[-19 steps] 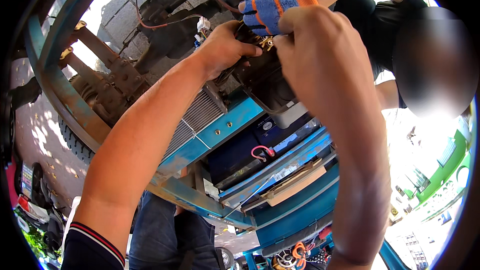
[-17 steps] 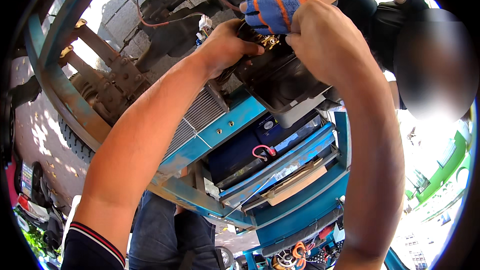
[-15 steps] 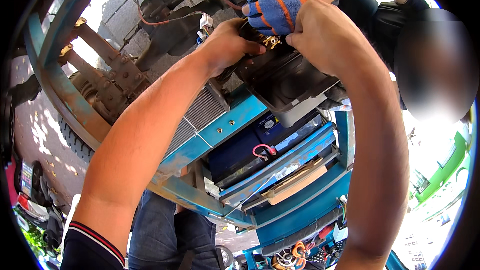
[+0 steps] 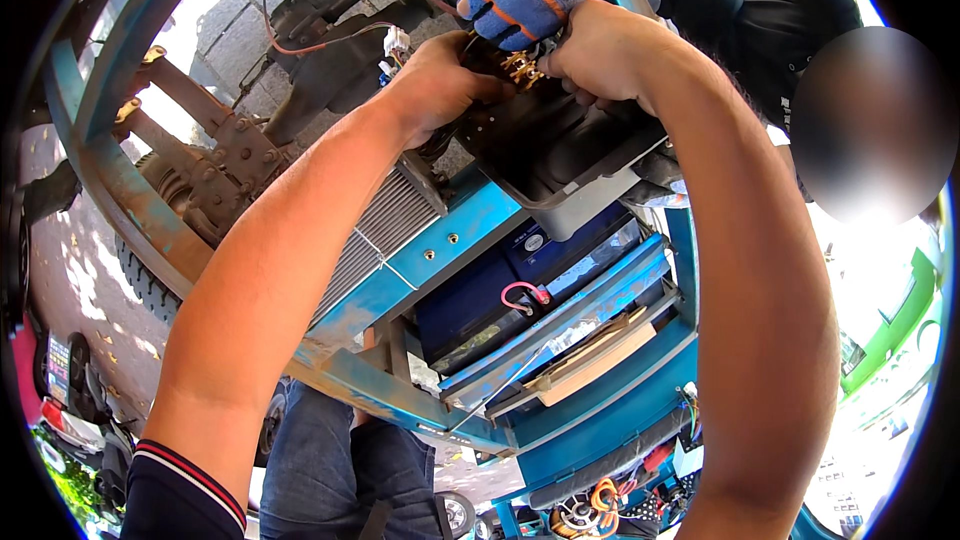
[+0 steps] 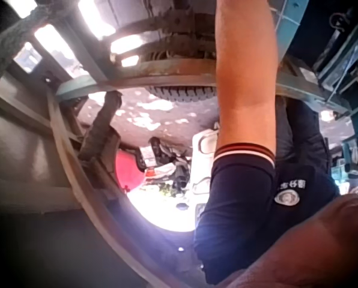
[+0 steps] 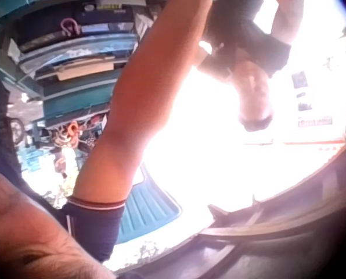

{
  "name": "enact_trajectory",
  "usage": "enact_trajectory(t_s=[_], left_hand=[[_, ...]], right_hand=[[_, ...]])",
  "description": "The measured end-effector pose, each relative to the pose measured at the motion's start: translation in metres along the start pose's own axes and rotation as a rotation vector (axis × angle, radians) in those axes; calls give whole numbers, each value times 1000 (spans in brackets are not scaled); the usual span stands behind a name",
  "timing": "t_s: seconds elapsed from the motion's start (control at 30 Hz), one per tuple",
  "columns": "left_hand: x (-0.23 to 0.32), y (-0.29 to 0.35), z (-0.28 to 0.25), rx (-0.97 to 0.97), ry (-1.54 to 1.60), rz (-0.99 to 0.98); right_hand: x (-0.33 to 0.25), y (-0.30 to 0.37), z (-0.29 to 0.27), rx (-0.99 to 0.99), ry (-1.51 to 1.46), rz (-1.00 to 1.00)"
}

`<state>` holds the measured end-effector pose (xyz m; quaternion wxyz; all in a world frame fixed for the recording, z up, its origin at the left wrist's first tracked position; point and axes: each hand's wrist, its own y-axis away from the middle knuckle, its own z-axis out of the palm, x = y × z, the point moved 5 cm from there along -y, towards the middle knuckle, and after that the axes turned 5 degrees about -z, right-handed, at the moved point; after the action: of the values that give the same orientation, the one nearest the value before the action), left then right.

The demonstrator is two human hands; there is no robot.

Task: The person works on the electrical system of a blue three-wheeled vehicle. They handle a silver electronic controller and a bundle of wires, then use a screwdriver to tighten connections on a yellow terminal block inside a black junction box. A second person assists by holding the box steady.

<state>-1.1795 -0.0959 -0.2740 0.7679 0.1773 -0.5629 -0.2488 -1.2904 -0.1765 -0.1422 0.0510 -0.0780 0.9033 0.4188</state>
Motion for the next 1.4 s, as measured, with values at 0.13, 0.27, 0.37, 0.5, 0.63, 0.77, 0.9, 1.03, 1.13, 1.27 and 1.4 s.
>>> enact_trajectory(t_s=[0.13, 0.27, 0.37, 0.5, 0.63, 0.77, 0.9, 1.03, 1.13, 1.27, 1.4], left_hand=[[0, 1, -1, 5, -9, -22], [1, 0, 0, 8, -1, -7], [-1, -1, -2, 3, -3, -16], [-1, -1, -2, 15, -9, -12], [0, 1, -2, 22, 5, -33], [2, 2, -1, -17, 36, -80], [0, 1, -1, 14, 45, -30], [0, 1, -1, 1, 51, -54], [1, 4, 0, -15, 76, -48], [1, 2, -1, -3, 56, -37], [-2, -2, 0, 16, 26, -27]], right_hand=[[8, -9, 8, -19, -130, 34], [16, -18, 11, -38, -216, 61], [12, -18, 11, -56, -250, 55], [17, -24, 7, -78, -158, 66], [13, -24, 5, -88, -185, 31], [13, -25, 7, -57, -231, 65], [12, -30, 14, -67, -284, 63], [13, -34, 16, -49, -298, 84], [11, -35, 15, -57, -291, 99], [10, -38, 17, -48, -323, 104], [14, -43, 18, -49, -346, 107]])
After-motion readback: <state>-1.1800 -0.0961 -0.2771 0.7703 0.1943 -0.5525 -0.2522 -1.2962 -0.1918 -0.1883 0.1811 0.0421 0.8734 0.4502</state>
